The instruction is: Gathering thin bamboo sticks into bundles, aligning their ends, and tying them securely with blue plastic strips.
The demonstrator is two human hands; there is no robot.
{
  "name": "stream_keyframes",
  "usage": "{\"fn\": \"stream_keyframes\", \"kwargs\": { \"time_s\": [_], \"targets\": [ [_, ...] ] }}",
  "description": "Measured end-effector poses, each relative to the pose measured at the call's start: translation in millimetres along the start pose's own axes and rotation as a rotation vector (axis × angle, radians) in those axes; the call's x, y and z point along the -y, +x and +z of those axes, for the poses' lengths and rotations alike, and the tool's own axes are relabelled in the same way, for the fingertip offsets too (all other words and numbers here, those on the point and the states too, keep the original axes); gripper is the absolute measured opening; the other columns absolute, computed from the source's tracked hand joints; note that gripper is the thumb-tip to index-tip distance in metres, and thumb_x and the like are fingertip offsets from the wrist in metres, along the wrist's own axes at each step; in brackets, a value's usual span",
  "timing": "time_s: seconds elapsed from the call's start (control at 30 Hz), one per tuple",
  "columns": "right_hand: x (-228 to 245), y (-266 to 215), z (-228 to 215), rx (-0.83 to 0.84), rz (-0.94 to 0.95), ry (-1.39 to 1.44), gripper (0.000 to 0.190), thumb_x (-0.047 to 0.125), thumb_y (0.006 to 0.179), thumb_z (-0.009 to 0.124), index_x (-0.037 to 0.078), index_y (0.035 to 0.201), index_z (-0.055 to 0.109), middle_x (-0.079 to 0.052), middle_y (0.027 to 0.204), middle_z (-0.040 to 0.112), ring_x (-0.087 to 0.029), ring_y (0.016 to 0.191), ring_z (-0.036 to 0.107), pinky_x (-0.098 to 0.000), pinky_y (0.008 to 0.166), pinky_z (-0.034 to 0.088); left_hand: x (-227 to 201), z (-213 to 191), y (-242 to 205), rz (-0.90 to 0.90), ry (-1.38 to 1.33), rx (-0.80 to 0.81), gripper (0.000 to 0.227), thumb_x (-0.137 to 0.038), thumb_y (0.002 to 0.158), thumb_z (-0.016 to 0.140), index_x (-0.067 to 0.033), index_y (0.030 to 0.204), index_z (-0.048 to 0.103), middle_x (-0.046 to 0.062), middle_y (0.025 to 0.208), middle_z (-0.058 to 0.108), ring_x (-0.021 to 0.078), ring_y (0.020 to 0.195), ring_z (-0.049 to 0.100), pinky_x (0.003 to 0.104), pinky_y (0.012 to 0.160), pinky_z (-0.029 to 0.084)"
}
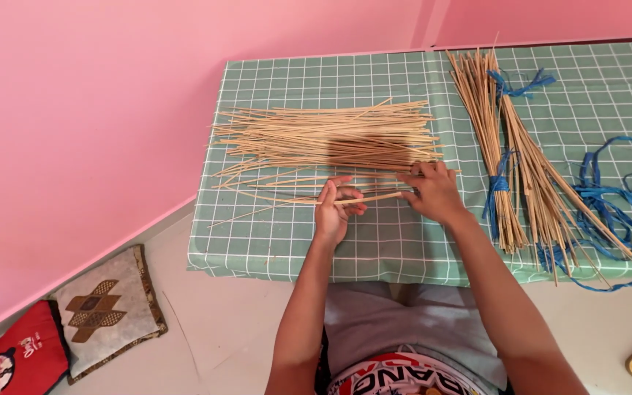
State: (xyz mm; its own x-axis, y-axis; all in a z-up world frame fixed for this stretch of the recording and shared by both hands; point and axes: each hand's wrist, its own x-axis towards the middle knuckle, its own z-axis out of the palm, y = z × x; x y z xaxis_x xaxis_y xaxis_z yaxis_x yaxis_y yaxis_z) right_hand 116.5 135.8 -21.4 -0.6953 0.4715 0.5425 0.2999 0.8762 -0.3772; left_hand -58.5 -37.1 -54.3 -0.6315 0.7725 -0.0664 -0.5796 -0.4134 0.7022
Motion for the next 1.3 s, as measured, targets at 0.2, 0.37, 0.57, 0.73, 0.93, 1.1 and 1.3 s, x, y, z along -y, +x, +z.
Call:
{"fn": "stream_keyframes", "kwargs": {
  "time_s": [0.2, 0.37, 0.57, 0.73, 0.93, 1.1, 1.3],
  "targets": [
    [-10, 5, 4, 0.051, -0.008, -0.144, 0.015, 0.029, 0.077, 0.085, 0.028, 0.092, 0.083, 0.002, 0.1, 0.071, -0.028, 0.101, 0.059, -0.0426, 0.086, 0.046, -5, 9, 2, -0.028, 0.015, 0.01, 0.05, -0.045, 0.111, 0.037, -0.0026, 0.127, 0.058, 0.023, 0.083, 0.073, 0.0319, 0.064, 0.076, 0.032, 0.052, 0.067],
    [-16, 5, 9, 0.088, -0.012, -0.231, 0.014, 0.038, 0.087, 0.076, 0.032, 0.099, 0.082, 0.006, 0.099, 0.073, -0.023, 0.101, 0.059, -0.0405, 0.089, 0.045, -1, 3, 5, -0.048, 0.044, 0.005, 0.053, -0.047, 0.112, 0.033, -0.0016, 0.128, 0.055, 0.023, 0.083, 0.073, 0.0328, 0.065, 0.076, 0.033, 0.052, 0.067],
    [-44, 0, 36, 0.007, 0.008, -0.327, 0.003, 0.033, 0.087, 0.077, 0.031, 0.09, 0.078, 0.011, 0.09, 0.072, -0.02, 0.1, 0.058, -0.0383, 0.087, 0.043, 2, -1, 7, -0.056, 0.043, 0.011, 0.058, -0.053, 0.111, 0.03, -0.0031, 0.128, 0.054, 0.023, 0.083, 0.073, 0.0335, 0.065, 0.076, 0.034, 0.053, 0.067],
    [-47, 8, 28, -0.072, 0.018, -0.316, 0.006, 0.035, 0.092, 0.077, 0.029, 0.091, 0.078, 0.011, 0.087, 0.069, -0.02, 0.096, 0.059, -0.0394, 0.086, 0.043, 0, -1, 6, -0.075, 0.061, 0.022, 0.079, -0.071, 0.104, 0.019, -0.0043, 0.124, 0.057, 0.022, 0.084, 0.074, 0.0326, 0.068, 0.077, 0.034, 0.056, 0.067],
    [-28, 19, -6, -0.109, 0.066, 0.007, 0.008, 0.02, 0.092, 0.08, 0.028, 0.093, 0.08, 0.008, 0.092, 0.073, -0.024, 0.09, 0.065, -0.0348, 0.083, 0.049, 7, -3, 10, -0.076, 0.085, 0.056, 0.075, -0.066, 0.106, 0.025, -0.0025, 0.129, 0.057, 0.024, 0.087, 0.074, 0.0347, 0.073, 0.077, 0.037, 0.062, 0.068],
    [15, 19, 3, 0.011, -0.137, -0.112, 0.012, 0.028, 0.093, 0.068, 0.029, 0.087, 0.078, 0.001, 0.089, 0.072, -0.028, 0.086, 0.066, -0.0408, 0.079, 0.047, 14, -7, 12, -0.05, 0.084, 0.106, 0.056, -0.05, 0.109, 0.043, -0.0027, 0.138, 0.053, 0.023, 0.093, 0.075, 0.0335, 0.08, 0.077, 0.039, 0.069, 0.069],
    [63, 11, 19, -0.171, -0.163, -0.118, 0.008, 0.039, 0.089, 0.076, 0.032, 0.089, 0.079, 0.008, 0.102, 0.069, -0.019, 0.106, 0.058, -0.0418, 0.097, 0.037, 12, -8, 9, -0.14, 0.08, 0.075, 0.064, -0.055, 0.108, 0.04, 0.0011, 0.116, 0.069, 0.025, 0.1, 0.076, 0.0302, 0.085, 0.078, 0.037, 0.072, 0.068]
  ]
}}
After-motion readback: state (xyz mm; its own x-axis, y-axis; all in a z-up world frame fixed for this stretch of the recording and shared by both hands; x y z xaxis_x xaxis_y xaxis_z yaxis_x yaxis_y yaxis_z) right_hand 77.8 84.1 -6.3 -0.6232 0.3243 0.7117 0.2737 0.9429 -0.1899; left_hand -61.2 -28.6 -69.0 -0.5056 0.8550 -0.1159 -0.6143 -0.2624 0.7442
